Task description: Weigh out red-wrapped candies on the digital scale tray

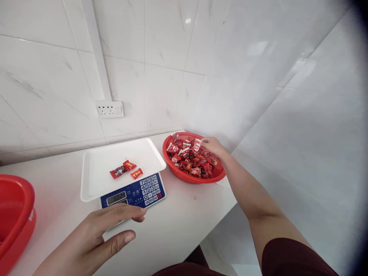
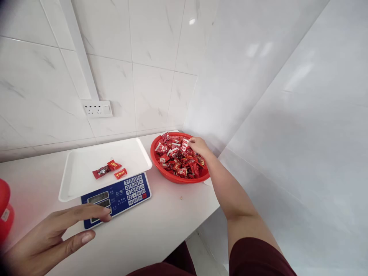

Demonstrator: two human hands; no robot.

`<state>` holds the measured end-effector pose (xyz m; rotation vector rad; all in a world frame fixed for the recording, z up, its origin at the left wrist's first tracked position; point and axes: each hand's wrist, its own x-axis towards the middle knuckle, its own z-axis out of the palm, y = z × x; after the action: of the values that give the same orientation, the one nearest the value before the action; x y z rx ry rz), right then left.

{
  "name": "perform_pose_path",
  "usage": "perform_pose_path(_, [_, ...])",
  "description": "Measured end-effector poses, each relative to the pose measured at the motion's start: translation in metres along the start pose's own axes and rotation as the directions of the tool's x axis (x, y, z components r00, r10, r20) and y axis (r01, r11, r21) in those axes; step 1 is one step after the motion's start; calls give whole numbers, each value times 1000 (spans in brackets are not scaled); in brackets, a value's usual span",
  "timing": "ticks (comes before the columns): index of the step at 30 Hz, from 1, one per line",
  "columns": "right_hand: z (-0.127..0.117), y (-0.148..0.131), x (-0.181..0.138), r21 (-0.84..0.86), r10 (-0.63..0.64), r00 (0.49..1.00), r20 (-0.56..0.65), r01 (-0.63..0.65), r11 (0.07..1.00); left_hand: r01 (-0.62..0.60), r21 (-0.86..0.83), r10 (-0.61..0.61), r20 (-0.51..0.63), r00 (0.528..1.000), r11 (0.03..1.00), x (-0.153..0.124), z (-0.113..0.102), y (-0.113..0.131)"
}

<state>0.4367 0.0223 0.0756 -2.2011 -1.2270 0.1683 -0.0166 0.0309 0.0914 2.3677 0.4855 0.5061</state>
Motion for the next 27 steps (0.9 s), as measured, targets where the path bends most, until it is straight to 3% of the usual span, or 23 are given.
perform_pose_path(4, [3,-24,-3,107,-45,999,-4,45,993,9,-6,-9,77,997,1000,3,-3,8])
perform_pose_path(6, [13,-44,-9,260,-81,995,53,64,963,-7,-7,8,89,996,1000,5,-4,10])
perform_pose_path(9, [31,-80,-17,583,-149,970,191,10,813,-7,11,6,82,997,1000,4,-4,10])
perform_pose_path(12, [38,-103,-18,686,-252,916,313,-34,727,10,28,-12,66,998,1000,1,-3,6])
perform_pose_path(15, [29,-95,-10,533,-257,926,278,74,843,27,35,-29,51,998,999,-3,-3,0])
perform_pose_path(18, [8,-58,-1,137,-224,938,264,193,971,47,42,-49,49,998,998,-5,-2,-7])
perform_pose_path(21, [-14,-11,-2,-208,-88,914,395,182,961,54,47,-57,68,996,997,-2,0,-11])
perform_pose_path(24, [-24,25,-12,-289,15,903,429,122,950,52,52,-56,87,995,997,3,1,-9])
perform_pose_path(27, [-23,40,-25,-239,78,866,494,49,970,59,62,-65,109,992,996,7,2,-6])
